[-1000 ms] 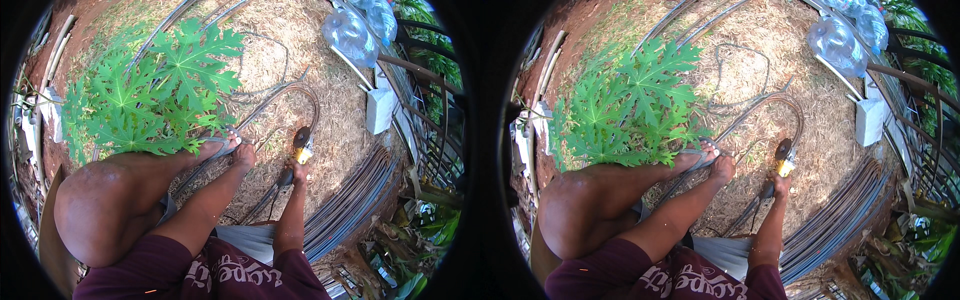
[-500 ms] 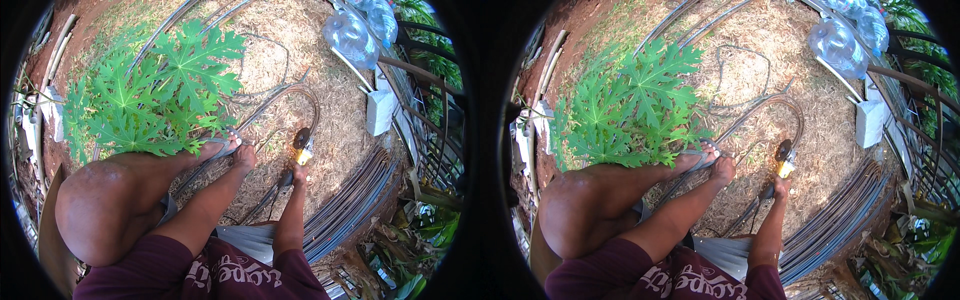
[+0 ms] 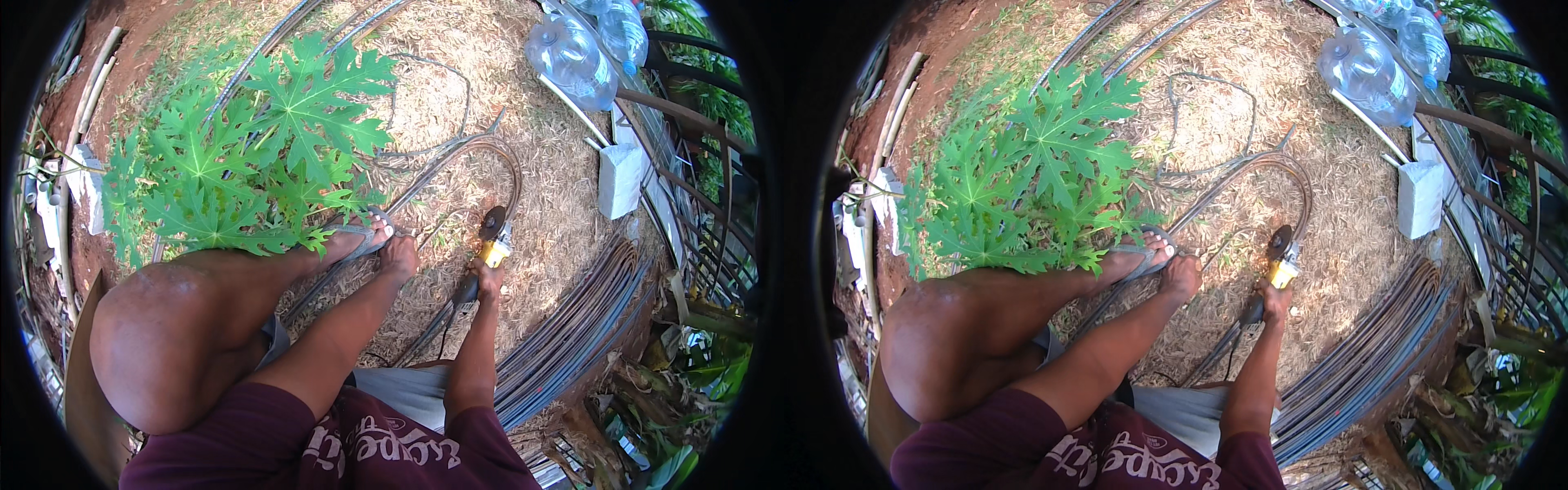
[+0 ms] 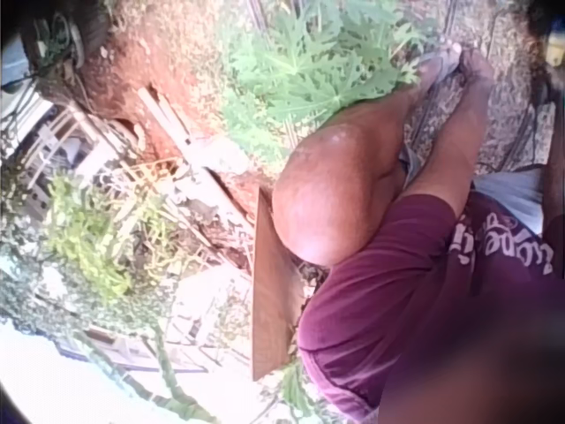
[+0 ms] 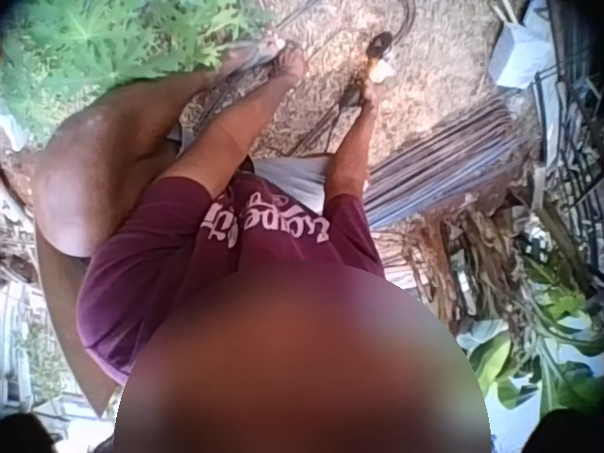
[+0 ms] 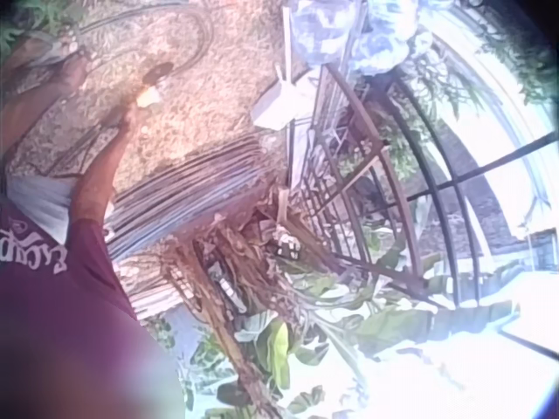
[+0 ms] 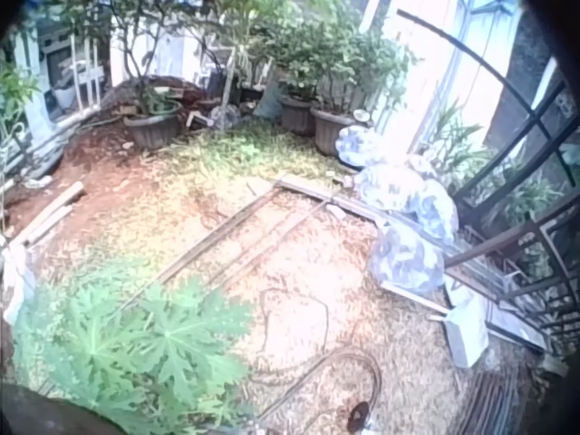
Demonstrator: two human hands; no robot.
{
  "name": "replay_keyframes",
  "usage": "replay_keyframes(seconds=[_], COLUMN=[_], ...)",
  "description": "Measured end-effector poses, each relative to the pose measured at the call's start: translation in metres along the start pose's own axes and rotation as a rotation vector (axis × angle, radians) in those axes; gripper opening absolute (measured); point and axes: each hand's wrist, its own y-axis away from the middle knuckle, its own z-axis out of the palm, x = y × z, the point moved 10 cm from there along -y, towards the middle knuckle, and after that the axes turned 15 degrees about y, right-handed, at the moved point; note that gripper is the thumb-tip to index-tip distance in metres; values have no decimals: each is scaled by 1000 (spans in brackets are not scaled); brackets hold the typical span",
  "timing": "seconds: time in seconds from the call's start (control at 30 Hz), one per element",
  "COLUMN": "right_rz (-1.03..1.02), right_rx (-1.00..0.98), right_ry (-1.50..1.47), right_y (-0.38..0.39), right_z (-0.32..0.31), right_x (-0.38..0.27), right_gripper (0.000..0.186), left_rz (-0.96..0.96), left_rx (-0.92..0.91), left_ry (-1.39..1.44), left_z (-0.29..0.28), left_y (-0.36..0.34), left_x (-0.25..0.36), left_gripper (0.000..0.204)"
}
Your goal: The person uses an angle grinder to cut metal rods on the ground, then switches to a blue crowbar to bend the cut rods into curved shapes. The person handles the rods one at a time, positioning and bending them manually.
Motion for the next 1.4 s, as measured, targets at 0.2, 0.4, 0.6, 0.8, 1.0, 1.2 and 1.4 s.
replay_keyframes(seconds=[0.2,0.4,0.6,0.8,1.0,1.2,1.4], right_rz=[52,104,32,21,48,85,-158], right_rx=[37,30,28,57,12,-1,-1], right_ry=[52,38,49,45,-6,19,6], right_y=[-10,-11,-15,-17,-9,0,-5], right_z=[-3,-1,0,-3,4,3,3], right_x=[17,24,23,23,11,0,-16], right_gripper=[35,35,33,33,36,39,41], left_rz=[4,6,8,16,12,-12,-108], left_rx=[-19,-6,-13,-14,25,-33,-26], left_ry=[-31,-16,-21,1,-9,-2,24], left_z=[3,2,1,1,2,2,1], left_y=[0,0,0,1,1,1,3], left_x=[0,1,2,3,1,0,-3], left_gripper=[23,22,23,21,19,24,25])
